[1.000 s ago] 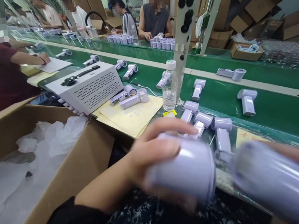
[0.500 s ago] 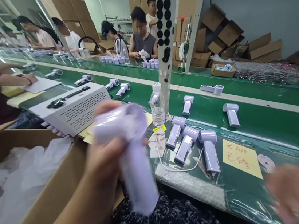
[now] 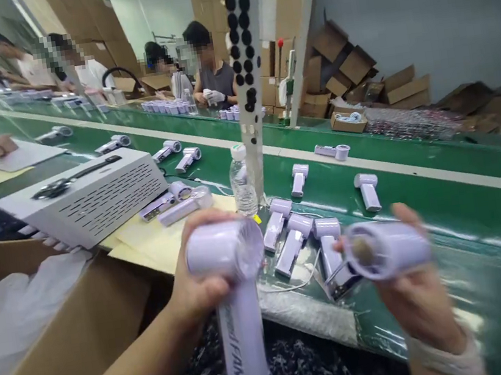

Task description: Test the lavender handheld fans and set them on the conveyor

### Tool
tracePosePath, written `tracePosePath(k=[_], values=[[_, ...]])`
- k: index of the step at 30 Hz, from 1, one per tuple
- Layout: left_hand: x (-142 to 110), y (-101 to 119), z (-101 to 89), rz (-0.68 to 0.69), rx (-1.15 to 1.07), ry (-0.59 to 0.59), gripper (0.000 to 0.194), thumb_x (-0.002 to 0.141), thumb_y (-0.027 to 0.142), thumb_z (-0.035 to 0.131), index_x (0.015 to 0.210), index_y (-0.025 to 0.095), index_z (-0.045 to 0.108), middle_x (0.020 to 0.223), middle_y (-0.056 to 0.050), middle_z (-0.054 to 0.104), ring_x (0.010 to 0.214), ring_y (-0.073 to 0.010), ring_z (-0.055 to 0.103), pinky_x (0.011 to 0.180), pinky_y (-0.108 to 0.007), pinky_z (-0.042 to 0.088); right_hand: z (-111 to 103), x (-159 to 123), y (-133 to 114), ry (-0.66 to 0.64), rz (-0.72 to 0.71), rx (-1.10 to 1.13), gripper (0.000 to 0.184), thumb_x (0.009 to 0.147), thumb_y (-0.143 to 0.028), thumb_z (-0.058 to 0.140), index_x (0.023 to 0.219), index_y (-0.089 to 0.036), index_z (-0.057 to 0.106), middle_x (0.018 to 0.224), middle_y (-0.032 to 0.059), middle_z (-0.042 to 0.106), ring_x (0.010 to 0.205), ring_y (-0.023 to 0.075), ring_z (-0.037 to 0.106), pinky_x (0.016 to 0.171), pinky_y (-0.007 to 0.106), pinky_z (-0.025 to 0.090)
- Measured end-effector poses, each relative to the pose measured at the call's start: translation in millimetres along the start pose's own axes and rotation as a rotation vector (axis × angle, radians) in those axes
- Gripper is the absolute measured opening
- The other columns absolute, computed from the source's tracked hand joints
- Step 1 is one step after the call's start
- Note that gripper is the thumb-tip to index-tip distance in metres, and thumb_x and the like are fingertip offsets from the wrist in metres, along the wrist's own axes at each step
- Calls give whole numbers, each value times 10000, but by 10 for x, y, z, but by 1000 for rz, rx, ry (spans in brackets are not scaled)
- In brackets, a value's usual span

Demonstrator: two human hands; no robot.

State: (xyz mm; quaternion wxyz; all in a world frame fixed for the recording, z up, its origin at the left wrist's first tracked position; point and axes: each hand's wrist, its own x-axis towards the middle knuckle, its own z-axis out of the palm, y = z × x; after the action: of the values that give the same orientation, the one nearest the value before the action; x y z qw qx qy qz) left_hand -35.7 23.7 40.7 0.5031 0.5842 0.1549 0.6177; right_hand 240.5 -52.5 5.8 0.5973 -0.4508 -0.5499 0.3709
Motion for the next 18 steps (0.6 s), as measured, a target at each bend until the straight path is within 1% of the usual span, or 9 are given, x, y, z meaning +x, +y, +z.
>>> tracePosePath(k=[1, 3, 5, 7, 9, 11, 13, 16, 18], values=[[-16, -85, 83, 70, 74, -25, 601, 757, 502, 850, 1259, 282, 601, 1152, -61, 703, 883, -228, 742, 716, -338, 641, 121, 0, 41, 23, 34, 17, 933, 893, -669, 652, 1636, -413, 149, 1481, 126, 582, 1234, 356, 660, 1050, 568, 517], [-46, -288, 255, 228, 227, -16, 617, 761, 476, 858, 1281, 266, 600, 1224, -85, 683, 1105, -273, 695, 952, -419, 593, 336, -9, 105, -39, 114, 3, 910, 919, -664, 626, 1648, -332, 192, 1651, 119, 395, 1433, 334, 503, 1201, 511, 383], [-87, -505, 414, 361, 316, -40, 617, 797, 437, 840, 1321, 250, 573, 1220, -89, 675, 1184, -265, 655, 1080, -446, 516, 464, -15, 143, -218, 119, -2, 1107, 842, -714, 692, 1673, -278, 105, 1723, 116, 244, 1551, 334, 322, 1270, 498, 261], [-156, -708, 520, 443, 342, -110, 647, 823, 394, 822, 1379, 253, 522, 1235, -91, 657, 1205, -250, 637, 1110, -438, 495, 457, 0, 163, -379, 112, -82, 1349, 693, -677, 851, 1680, -252, 37, 1716, 144, 252, 1552, 355, 314, 1261, 519, 267], [-259, -883, 547, 411, 440, -194, 691, 871, 327, 772, 1469, 259, 434, 1312, -116, 617, 1263, -254, 603, 1103, -433, 503, 266, 52, 185, -404, 120, -251, 1396, 607, -533, 952, 1678, -249, 103, 1655, 167, 380, 1477, 360, 441, 1212, 521, 352], [-397, -1018, 498, 309, 674, -280, 692, 901, 261, 711, 1516, 264, 393, 1431, -152, 544, 1350, -290, 538, 1121, -471, 485, -137, 130, 214, -239, 172, -515, 1277, 614, -422, 949, 1657, -274, 228, 1574, 137, 508, 1383, 322, 552, 1159, 468, 427], [-556, -1100, 401, 241, 891, -374, 611, 897, 210, 674, 1468, 299, 476, 1506, -142, 487, 1430, -337, 454, 1152, -523, 447, -729, 200, 234, 53, 303, -835, 1199, 621, -372, 916, 1637, -293, 283, 1528, 95, 568, 1338, 282, 595, 1125, 408, 461], [-785, -1104, 207, 195, 951, -402, 449, 871, 179, 656, 1283, 357, 635, 1502, -86, 507, 1476, -379, 393, 1170, -562, 423, -1746, 196, 217, 370, 473, -1042, 1080, 662, -330, 818, 1604, -121, 335, 1435, 240, 610, 1341, 411, 570, 1104, 549, 440], [-899, -1037, 15, 109, 925, -343, 367, 861, 184, 662, 1175, 370, 702, 1458, -68, 565, 1457, -399, 419, 1179, -597, 404, -2320, 101, 183, 529, 595, -1134, 1019, 602, -297, 806, 1536, -105, 448, 1318, 287, 667, 1267, 511, 599, 1045, 653, 434]])
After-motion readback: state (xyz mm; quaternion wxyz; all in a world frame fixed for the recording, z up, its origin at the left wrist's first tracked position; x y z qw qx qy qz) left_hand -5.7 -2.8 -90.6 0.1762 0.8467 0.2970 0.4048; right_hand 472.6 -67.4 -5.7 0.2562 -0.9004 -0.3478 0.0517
